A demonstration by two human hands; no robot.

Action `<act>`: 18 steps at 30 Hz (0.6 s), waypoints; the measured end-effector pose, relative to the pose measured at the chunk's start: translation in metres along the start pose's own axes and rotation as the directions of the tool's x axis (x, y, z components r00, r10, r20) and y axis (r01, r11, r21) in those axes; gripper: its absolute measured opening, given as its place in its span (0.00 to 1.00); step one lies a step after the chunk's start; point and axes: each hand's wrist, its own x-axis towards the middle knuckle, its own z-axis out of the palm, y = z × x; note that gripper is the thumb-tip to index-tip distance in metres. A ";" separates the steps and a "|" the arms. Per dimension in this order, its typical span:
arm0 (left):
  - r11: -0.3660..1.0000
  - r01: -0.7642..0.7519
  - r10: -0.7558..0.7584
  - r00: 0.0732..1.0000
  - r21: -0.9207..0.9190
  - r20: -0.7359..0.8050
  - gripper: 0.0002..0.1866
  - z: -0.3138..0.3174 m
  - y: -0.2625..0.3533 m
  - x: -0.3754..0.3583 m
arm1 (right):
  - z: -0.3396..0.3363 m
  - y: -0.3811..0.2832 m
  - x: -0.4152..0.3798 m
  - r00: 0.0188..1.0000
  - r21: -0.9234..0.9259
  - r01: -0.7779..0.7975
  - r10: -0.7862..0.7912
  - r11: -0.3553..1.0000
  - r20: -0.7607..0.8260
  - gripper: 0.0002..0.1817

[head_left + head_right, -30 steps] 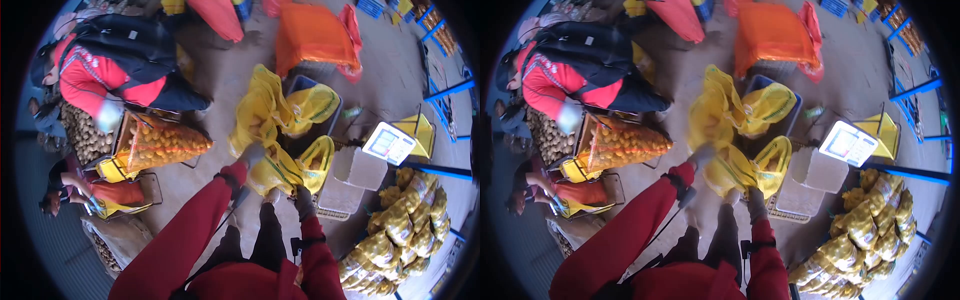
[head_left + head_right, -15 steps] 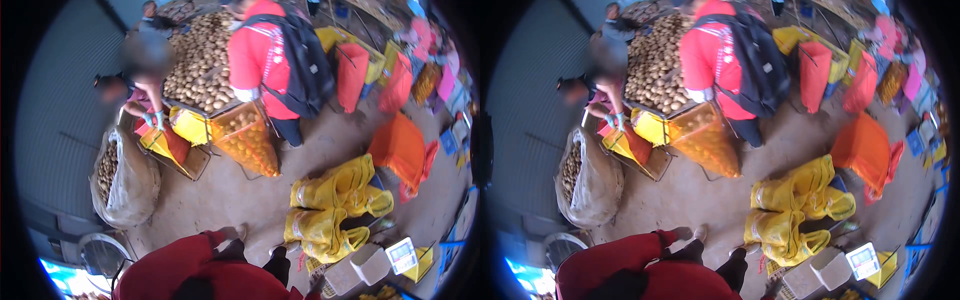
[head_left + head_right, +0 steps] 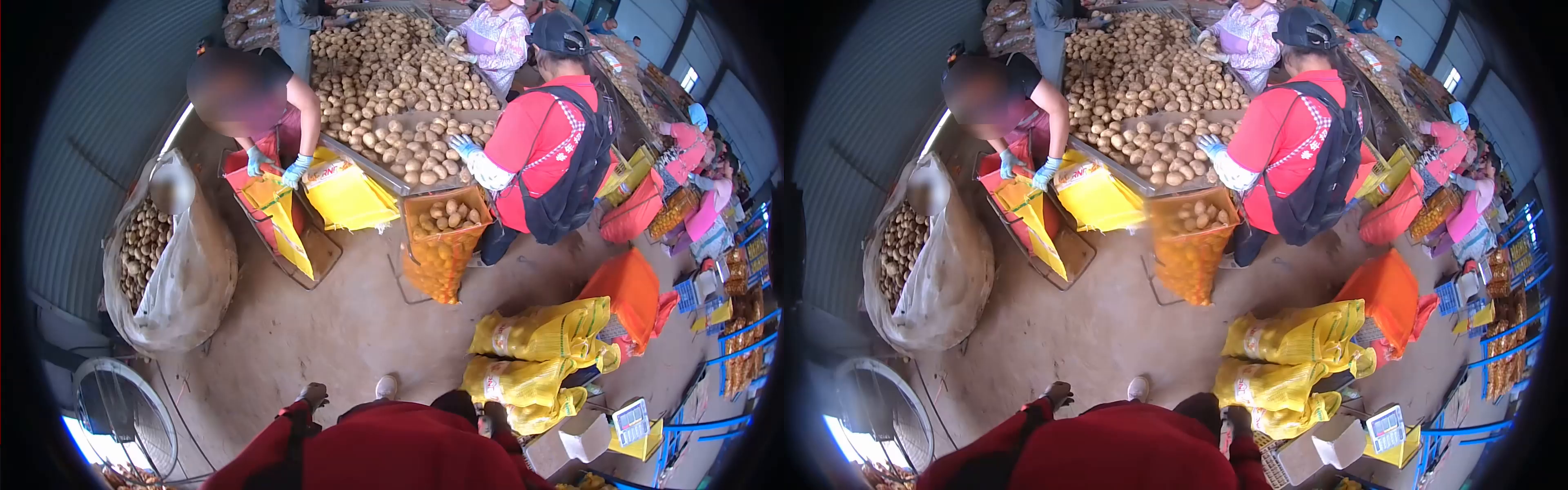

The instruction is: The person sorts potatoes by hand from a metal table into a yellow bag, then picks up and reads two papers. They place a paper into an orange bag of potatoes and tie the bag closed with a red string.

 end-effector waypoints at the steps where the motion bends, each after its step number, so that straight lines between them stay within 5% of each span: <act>1: 0.992 0.030 -0.038 0.998 -0.124 -0.059 0.15 -0.011 0.007 0.001 | -0.020 -0.017 0.025 0.992 -0.025 0.107 -0.108 0.994 -0.061 0.16; 2: 0.990 0.032 -0.029 0.999 -0.139 0.024 0.21 -0.021 0.007 0.011 | -0.044 -0.042 0.046 0.986 0.592 -0.111 0.164 0.799 -0.037 0.16; 3: 0.988 0.034 -0.032 0.999 -0.152 0.015 0.20 -0.028 0.013 0.017 | -0.075 -0.072 0.063 0.923 0.944 -0.236 0.357 0.232 0.143 0.16; 5: 0.979 0.051 -0.052 0.999 -0.198 0.003 0.19 -0.022 0.018 0.019 | -0.135 -0.106 0.093 0.965 0.868 -0.185 0.253 0.460 0.072 0.13; 7: 0.982 0.041 -0.028 0.997 -0.186 0.076 0.17 -0.014 0.013 0.035 | -0.175 -0.122 0.122 0.979 0.899 -0.199 0.126 0.391 0.162 0.07; 8: 0.991 -0.009 0.030 0.987 -0.131 0.155 0.16 -0.008 -0.009 0.064 | -0.161 -0.111 0.147 0.998 0.807 -0.069 0.053 0.586 0.046 0.08; 11: 0.983 -0.160 0.133 0.959 0.091 0.251 0.18 -0.008 0.004 0.072 | -0.132 -0.095 0.200 0.993 0.825 -0.121 0.072 0.552 0.097 0.10; 13: 0.946 -0.270 0.211 0.933 0.180 0.292 0.19 -0.016 0.019 0.079 | -0.131 -0.101 0.220 0.931 0.901 -0.365 0.104 0.235 0.350 0.11; 15: 0.931 -0.319 0.266 0.927 0.180 0.264 0.19 -0.033 0.045 0.086 | -0.144 -0.101 0.255 0.924 0.457 -0.071 -0.115 0.887 0.365 0.11; 16: 0.926 -0.334 0.287 0.927 0.179 0.243 0.20 -0.044 0.054 0.089 | -0.141 -0.100 0.259 0.885 0.117 0.157 -0.192 0.981 0.424 0.12; 17: 0.935 -0.325 0.293 0.933 0.142 0.210 0.20 -0.055 0.064 0.092 | -0.131 -0.098 0.260 0.833 -0.222 0.385 -0.234 0.896 0.501 0.14; 18: 0.941 -0.322 0.301 0.936 0.103 0.180 0.21 -0.065 0.077 0.096 | -0.110 -0.093 0.277 0.878 -0.132 0.199 -0.117 0.971 0.464 0.13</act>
